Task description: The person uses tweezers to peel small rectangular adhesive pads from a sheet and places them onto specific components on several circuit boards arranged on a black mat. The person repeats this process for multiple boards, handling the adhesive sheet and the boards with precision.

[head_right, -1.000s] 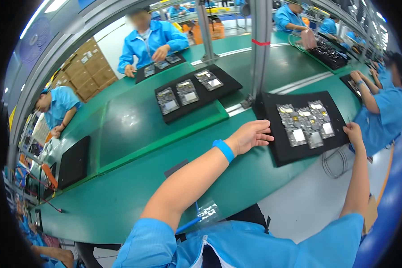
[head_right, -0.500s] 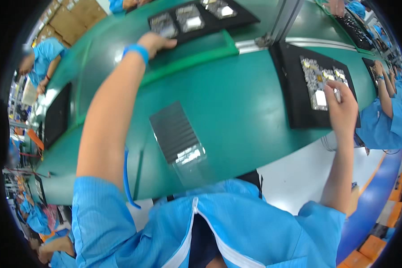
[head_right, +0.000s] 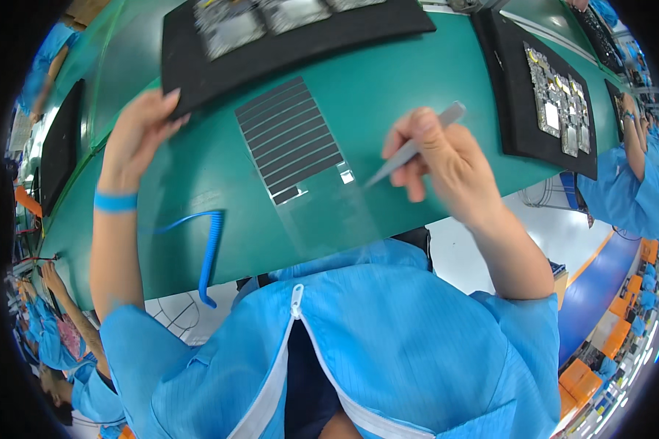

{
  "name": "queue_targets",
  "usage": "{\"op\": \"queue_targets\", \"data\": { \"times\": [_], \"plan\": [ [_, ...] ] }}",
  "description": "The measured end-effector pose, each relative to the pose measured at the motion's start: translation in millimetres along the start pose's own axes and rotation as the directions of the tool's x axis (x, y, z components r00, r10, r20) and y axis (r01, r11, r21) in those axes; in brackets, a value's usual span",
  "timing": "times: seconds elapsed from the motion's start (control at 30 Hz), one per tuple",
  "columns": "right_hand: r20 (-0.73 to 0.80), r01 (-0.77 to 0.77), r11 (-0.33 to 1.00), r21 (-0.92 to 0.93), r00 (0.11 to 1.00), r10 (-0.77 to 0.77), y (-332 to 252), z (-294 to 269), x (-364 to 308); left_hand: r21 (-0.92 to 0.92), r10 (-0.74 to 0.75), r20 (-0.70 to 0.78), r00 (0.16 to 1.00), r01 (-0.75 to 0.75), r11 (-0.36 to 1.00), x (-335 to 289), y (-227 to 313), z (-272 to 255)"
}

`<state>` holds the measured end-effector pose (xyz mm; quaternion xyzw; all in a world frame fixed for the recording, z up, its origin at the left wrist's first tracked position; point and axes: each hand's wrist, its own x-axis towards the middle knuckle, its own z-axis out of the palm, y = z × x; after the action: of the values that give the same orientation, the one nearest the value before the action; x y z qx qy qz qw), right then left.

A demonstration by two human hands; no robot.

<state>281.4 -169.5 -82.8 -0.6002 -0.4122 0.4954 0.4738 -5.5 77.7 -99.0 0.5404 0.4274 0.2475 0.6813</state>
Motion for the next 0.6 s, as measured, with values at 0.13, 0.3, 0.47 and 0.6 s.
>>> {"op": "queue_targets", "data": {
  "times": [0.13, 0.3, 0.47, 0.6],
  "plan": [
    [-0.005, -0.112, 0.968, 0.224, 0.993, 0.116, 16.5, 34.5, 10.3, 0.095, -0.133, -0.111, 0.985, 0.144, 0.985, -69.7, -25.9, -16.5],
    [-0.025, -0.071, 0.984, 0.163, 0.997, 0.076, 30.8, 51.7, 14.2, 0.743, 0.093, -0.371, 0.924, 0.235, 0.626, -127.7, -27.9, -17.6],
    [-0.052, -0.008, 0.995, 0.101, 0.999, 0.014, 34.1, 52.8, 11.7, 0.688, 0.457, 0.569, 0.684, -0.7, 0.192, -132.4, -26.4, 48.7],
    [-0.094, 0.028, 0.999, 0.039, 0.995, -0.025, 30.5, 59.8, 10.1, 0.556, 0.334, 0.763, 0.554, -0.825, 0.099, -105.5, -46.1, 85.1]
  ]
}}
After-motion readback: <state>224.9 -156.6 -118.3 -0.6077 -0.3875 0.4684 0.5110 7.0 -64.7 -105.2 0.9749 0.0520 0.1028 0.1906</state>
